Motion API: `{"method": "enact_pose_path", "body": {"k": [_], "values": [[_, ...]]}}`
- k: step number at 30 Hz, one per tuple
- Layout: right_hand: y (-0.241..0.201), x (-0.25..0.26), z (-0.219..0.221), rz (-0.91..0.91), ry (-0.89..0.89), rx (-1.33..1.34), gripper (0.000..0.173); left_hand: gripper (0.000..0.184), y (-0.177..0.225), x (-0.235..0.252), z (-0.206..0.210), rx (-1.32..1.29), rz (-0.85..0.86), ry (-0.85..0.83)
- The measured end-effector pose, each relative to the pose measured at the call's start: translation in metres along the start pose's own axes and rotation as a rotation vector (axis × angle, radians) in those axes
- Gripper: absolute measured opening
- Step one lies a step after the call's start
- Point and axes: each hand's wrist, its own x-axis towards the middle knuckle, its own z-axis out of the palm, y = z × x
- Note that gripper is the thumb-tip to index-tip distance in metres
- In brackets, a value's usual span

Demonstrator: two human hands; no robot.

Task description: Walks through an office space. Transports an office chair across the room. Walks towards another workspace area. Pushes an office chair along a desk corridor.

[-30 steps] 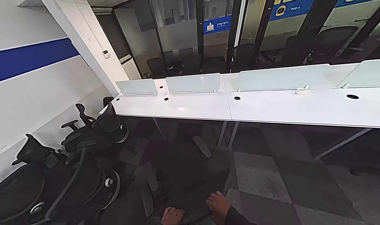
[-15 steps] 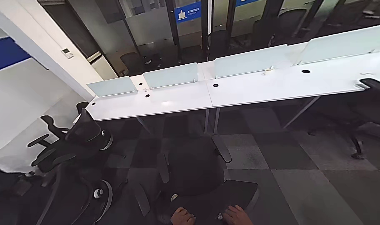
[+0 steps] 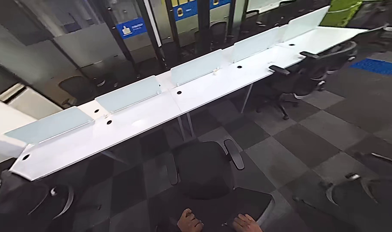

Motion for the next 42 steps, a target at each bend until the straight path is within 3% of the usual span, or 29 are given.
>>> {"method": "enact_pose_path", "body": {"k": [5,10,14,17,20,24,33,38,42], "values": [[-0.007,-0.01,-0.004,0.161,-0.166,0.098,0.009,0.017,-0.026,0.014,-0.004,-0.04,0.127,-0.051],[-0.002,-0.033,-0.008,0.458,-0.269,-0.013,0.03,0.019,-0.064,0.02,-0.011,0.021,0.236,-0.016],[-0.028,-0.042,0.003,0.653,-0.114,-0.145,0.028,0.015,-0.099,0.026,-0.019,-0.048,0.308,0.014],[-0.063,-0.032,0.016,0.754,-0.02,-0.141,0.027,0.014,-0.122,0.023,-0.024,-0.087,0.27,0.047],[-0.09,-0.021,0.034,0.799,0.077,-0.143,0.02,0.014,-0.151,0.014,-0.018,-0.052,0.17,0.126],[-0.106,-0.002,0.046,0.815,0.074,-0.082,0.021,0.02,-0.179,0.016,-0.025,-0.073,0.042,0.068],[-0.098,0.014,0.062,0.813,0.181,-0.286,0.013,0.023,-0.209,0.064,-0.016,-0.087,0.17,0.121],[-0.069,0.025,0.065,0.827,0.257,-0.489,0.012,0.056,-0.211,0.123,-0.022,-0.065,0.166,0.007],[-0.038,0.035,0.053,0.903,0.244,-0.485,0.019,0.061,-0.204,0.185,-0.032,0.02,0.061,-0.372]]}}
